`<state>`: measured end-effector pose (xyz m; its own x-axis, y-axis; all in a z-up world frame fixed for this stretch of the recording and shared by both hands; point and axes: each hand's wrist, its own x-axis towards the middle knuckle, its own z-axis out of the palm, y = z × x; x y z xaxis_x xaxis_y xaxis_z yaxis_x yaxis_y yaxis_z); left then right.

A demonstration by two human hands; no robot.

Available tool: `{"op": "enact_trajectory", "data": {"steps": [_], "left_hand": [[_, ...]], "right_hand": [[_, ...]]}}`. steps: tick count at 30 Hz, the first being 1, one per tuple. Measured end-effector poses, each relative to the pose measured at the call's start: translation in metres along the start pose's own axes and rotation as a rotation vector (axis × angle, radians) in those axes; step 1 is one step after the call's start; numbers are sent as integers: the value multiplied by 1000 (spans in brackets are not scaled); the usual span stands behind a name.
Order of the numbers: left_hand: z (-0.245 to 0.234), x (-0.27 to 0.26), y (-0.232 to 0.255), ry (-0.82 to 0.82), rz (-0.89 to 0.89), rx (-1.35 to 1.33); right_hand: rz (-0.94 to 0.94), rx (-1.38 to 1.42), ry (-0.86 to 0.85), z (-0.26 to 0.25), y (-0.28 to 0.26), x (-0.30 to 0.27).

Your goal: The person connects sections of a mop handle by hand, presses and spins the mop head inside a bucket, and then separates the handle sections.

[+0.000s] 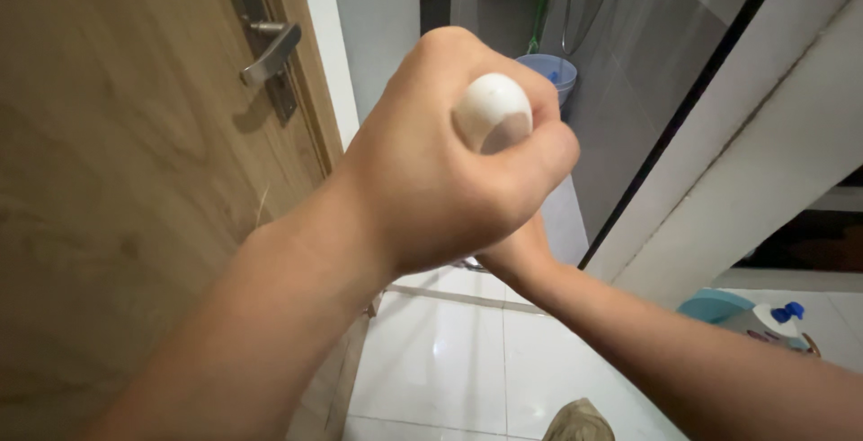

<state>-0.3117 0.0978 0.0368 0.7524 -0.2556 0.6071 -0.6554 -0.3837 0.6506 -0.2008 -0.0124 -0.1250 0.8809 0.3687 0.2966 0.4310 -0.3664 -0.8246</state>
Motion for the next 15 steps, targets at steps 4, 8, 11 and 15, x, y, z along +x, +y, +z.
{"op": "enact_trajectory", "data": {"steps": [4, 8, 11, 15], "left_hand": [[8, 10, -7, 75, -118, 80], [33, 16, -25, 114, -149, 153], [53, 21, -49, 93, -194, 217], [66, 32, -95, -8, -259, 254]], "right_hand": [[-97, 169, -81, 4, 32, 15], [-224, 488, -201, -4, 83, 29], [-250, 778, -308, -18, 123, 43], [-109, 1039, -478, -25, 159, 70]]}}
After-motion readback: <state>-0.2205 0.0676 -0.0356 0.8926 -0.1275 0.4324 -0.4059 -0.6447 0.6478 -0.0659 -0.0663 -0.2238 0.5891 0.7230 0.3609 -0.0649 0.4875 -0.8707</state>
